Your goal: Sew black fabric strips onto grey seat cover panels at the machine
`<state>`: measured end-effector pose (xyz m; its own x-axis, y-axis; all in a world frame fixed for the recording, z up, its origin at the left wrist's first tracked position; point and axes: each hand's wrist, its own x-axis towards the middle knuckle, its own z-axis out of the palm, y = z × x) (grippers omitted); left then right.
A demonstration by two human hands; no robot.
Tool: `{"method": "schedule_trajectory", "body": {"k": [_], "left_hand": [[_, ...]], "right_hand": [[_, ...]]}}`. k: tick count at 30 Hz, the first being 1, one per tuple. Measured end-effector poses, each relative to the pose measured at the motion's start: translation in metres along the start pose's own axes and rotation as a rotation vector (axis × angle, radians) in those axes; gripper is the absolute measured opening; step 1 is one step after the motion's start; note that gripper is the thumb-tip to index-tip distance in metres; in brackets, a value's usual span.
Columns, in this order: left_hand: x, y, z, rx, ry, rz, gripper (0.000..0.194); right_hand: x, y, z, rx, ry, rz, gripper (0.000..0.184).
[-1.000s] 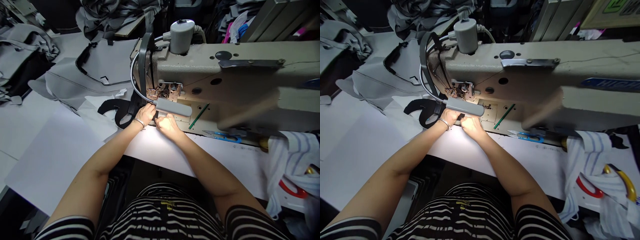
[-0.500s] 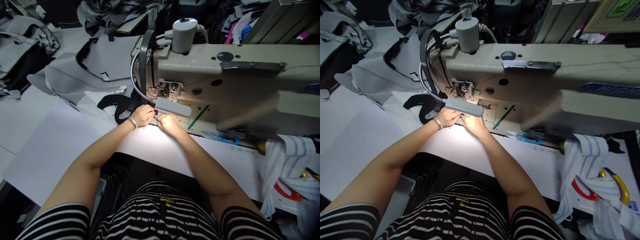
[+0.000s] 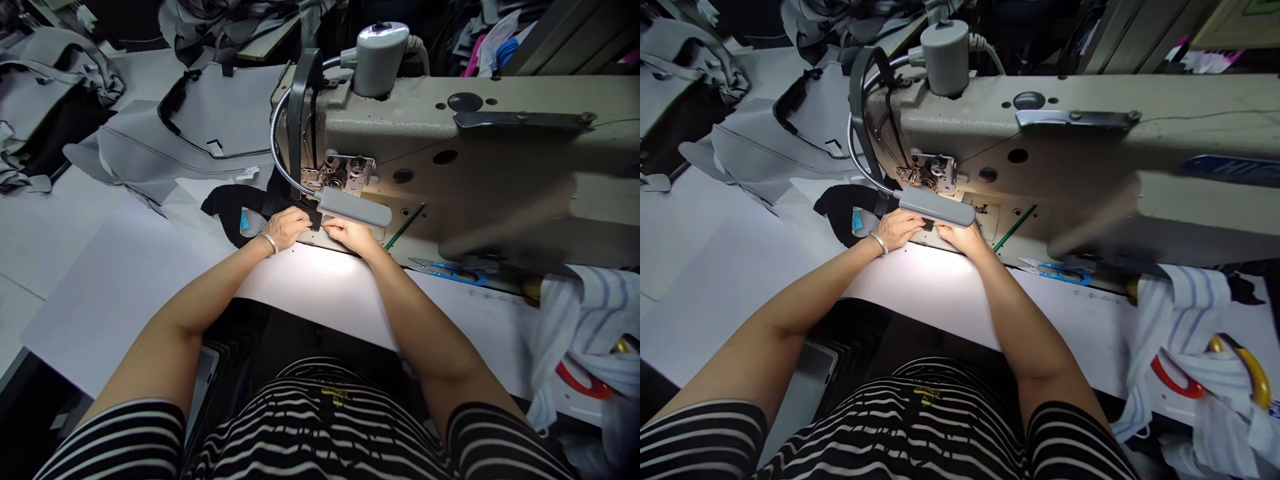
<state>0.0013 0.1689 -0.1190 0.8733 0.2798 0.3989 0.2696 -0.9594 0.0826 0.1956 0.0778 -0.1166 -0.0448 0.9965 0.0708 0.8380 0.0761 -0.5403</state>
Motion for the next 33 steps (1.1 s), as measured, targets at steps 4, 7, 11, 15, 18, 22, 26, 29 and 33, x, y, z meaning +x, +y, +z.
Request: {"method": "schedule_trajectory", "body": {"k": [4, 7, 11, 15, 18, 22, 26, 29, 33], "left_hand": [[0.001, 0.002, 0.002, 0.008, 0.016, -0.033, 0.022], [0.002, 0.006, 0.004, 0.024, 0.005, -0.083, 0.024], [0.003, 0.014, 0.006, 0.151, -0.011, -0.039, 0.032], [0.003, 0.017, 0.009, 0.253, 0.044, 0.078, 0.034], [0.003, 0.015, 0.009, 0.260, 0.086, 0.152, 0.033], [0.000, 0.010, 0.005, 0.203, 0.046, 0.194, 0.032], [-0.005, 0.004, -0.001, 0.117, -0.064, 0.175, 0.034], [-0.004, -0.001, -0.001, 0.095, -0.061, 0.161, 0.036], [0.008, -0.010, 0.004, 0.096, -0.012, 0.152, 0.041]], "right_hand": [[-0.001, -0.001, 0.005, 0.013, -0.064, -0.019, 0.029], [-0.003, -0.002, 0.005, -0.004, -0.075, -0.056, 0.028], [-0.003, -0.004, 0.001, -0.001, -0.096, -0.058, 0.029], [-0.002, -0.001, -0.001, 0.007, -0.127, -0.059, 0.030], [-0.003, 0.001, 0.001, 0.011, -0.114, -0.082, 0.031], [-0.007, -0.003, -0.003, -0.030, -0.155, -0.107, 0.034], [-0.011, -0.011, -0.008, -0.094, -0.183, -0.065, 0.036], [-0.010, -0.013, -0.007, -0.130, -0.168, -0.073, 0.035], [-0.008, -0.014, -0.001, -0.210, -0.098, -0.068, 0.036]]}}
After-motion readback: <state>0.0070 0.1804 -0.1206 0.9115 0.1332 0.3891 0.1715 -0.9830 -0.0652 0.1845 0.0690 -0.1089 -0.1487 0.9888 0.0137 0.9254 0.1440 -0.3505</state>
